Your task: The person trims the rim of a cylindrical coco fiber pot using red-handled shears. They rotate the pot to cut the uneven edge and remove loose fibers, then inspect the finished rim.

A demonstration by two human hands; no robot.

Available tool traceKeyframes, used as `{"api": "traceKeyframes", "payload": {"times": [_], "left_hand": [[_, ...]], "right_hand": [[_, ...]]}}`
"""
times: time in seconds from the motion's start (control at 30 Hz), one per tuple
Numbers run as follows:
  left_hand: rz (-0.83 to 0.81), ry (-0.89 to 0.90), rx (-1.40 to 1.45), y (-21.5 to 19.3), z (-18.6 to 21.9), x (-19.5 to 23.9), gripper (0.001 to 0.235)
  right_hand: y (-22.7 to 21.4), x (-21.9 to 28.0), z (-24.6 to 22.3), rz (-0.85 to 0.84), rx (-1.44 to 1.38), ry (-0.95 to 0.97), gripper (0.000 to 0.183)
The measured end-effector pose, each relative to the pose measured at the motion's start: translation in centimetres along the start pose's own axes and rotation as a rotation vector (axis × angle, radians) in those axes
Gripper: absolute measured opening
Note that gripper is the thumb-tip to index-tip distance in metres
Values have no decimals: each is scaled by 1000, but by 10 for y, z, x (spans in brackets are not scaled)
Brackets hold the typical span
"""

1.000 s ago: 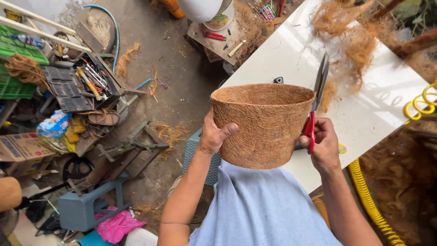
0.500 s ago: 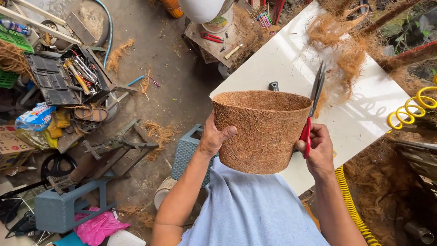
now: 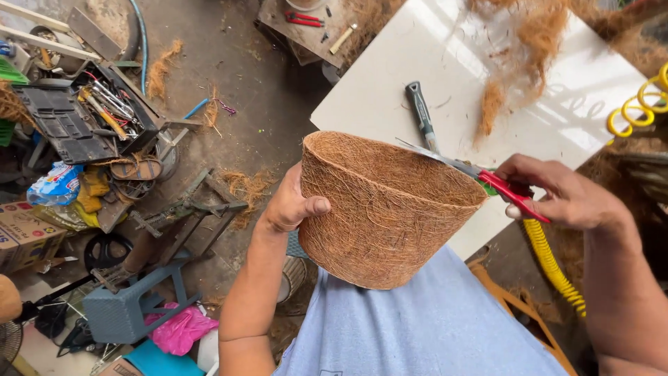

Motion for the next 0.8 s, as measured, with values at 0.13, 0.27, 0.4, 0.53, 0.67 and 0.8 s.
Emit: {"api": "traceKeyframes", "payload": {"times": [0.13, 0.27, 0.4, 0.53, 0.67, 0.8], "left_hand": [[27, -60, -68, 1, -3, 0, 88], [3, -60, -51, 5, 0, 1, 86], [-2, -47, -65, 7, 2, 3, 86], [-66, -43, -7, 11, 9, 1, 82], [-17, -99, -13, 9, 4, 1, 84], [-35, -116, 23, 11, 7, 0, 83]], "right_hand": [[1, -5, -10, -75, 74, 6, 43], [2, -4, -10, -113, 61, -12, 39], [0, -1, -10, -126, -22, -48, 38], [0, -4, -12, -138, -60, -106, 36], [1, -3, -7, -134, -54, -100, 35], [-1, -3, -9, -131, -74, -100, 33]]}}
Point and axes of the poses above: each hand's wrist, its own x-axis away from the middle knuckle, its own y-axis out of the palm, z = x × y, the point moved 4 cm from there along -x, towards the middle knuckle, and after that the axes turned 13 degrees about -y, right-handed, at the moved point
